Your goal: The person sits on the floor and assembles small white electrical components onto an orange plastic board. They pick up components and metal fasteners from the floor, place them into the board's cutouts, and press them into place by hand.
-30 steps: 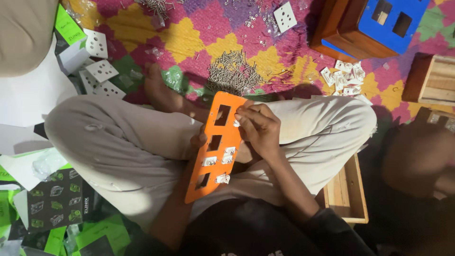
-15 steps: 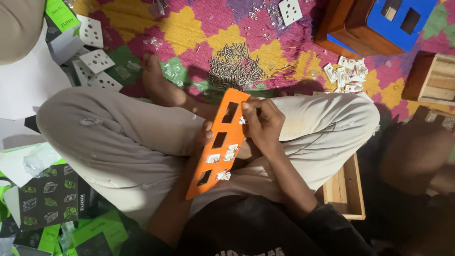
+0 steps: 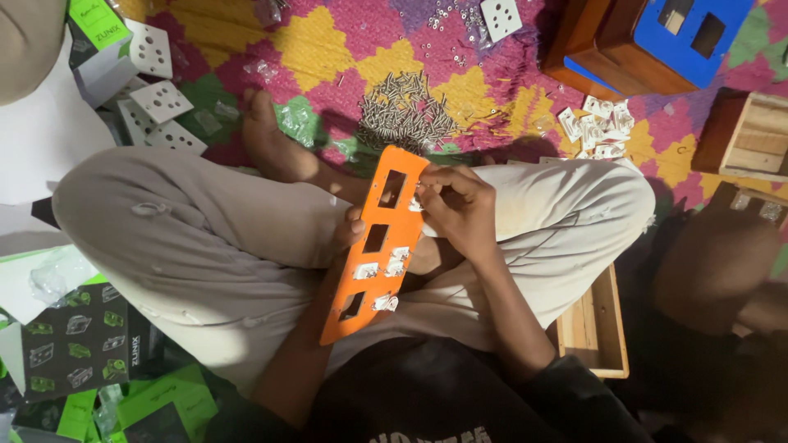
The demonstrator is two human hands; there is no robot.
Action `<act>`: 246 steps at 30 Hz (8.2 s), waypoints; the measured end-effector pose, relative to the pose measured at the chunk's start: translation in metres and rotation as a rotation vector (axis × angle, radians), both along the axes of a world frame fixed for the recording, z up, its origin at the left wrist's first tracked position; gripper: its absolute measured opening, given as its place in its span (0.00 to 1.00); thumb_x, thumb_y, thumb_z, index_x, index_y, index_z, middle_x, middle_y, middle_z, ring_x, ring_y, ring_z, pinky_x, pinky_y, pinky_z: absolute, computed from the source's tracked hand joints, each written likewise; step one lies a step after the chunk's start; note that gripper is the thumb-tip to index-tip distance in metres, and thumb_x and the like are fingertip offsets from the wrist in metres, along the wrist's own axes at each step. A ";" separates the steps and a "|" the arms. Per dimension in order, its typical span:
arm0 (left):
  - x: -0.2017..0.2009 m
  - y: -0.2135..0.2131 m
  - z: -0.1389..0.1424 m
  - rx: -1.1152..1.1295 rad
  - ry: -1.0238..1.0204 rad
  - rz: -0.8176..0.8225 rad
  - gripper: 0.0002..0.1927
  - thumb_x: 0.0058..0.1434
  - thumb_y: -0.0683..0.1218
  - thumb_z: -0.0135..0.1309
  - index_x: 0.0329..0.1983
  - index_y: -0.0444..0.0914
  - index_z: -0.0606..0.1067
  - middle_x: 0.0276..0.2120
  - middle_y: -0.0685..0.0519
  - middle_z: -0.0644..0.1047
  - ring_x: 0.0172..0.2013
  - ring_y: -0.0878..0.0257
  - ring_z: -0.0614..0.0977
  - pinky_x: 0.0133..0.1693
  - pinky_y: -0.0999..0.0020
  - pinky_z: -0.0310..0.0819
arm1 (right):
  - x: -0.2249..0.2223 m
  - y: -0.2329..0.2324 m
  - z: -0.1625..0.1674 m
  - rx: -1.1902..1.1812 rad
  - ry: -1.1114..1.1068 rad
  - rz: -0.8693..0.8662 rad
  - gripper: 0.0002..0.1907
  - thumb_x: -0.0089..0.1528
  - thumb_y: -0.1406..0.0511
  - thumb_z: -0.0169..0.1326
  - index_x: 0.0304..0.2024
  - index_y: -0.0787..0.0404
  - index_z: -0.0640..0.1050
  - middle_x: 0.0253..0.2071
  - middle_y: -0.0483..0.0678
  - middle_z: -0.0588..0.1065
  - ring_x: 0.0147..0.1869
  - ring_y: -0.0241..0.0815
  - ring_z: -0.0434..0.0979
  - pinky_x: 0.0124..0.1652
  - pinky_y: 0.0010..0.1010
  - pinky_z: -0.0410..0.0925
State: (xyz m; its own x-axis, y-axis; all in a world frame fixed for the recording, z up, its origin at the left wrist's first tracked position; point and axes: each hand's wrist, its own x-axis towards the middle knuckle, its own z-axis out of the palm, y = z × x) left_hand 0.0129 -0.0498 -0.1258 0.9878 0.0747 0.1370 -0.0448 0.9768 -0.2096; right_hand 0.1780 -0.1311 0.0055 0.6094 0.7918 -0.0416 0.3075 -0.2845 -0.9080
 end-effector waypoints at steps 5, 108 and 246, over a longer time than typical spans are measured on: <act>0.002 -0.005 0.004 0.026 0.038 0.054 0.35 0.63 0.51 0.59 0.67 0.28 0.64 0.52 0.40 0.76 0.47 0.53 0.83 0.46 0.59 0.81 | -0.001 -0.001 0.001 -0.037 0.030 -0.024 0.06 0.63 0.75 0.60 0.43 0.71 0.81 0.43 0.48 0.78 0.43 0.32 0.78 0.41 0.22 0.72; 0.019 -0.015 0.154 2.205 0.848 0.923 0.49 0.54 0.71 0.61 0.66 0.31 0.69 0.67 0.34 0.62 0.67 0.32 0.63 0.65 0.35 0.58 | -0.006 -0.051 -0.037 0.122 0.915 -0.312 0.26 0.71 0.51 0.42 0.55 0.66 0.74 0.48 0.51 0.76 0.50 0.43 0.77 0.50 0.35 0.72; 0.002 -0.023 0.052 0.877 0.746 0.270 0.17 0.55 0.38 0.57 0.49 0.30 0.75 0.47 0.44 0.75 0.43 0.61 0.81 0.42 0.65 0.78 | 0.004 0.009 -0.002 0.019 -0.158 -0.049 0.07 0.64 0.70 0.61 0.44 0.68 0.81 0.40 0.50 0.78 0.40 0.38 0.78 0.41 0.27 0.70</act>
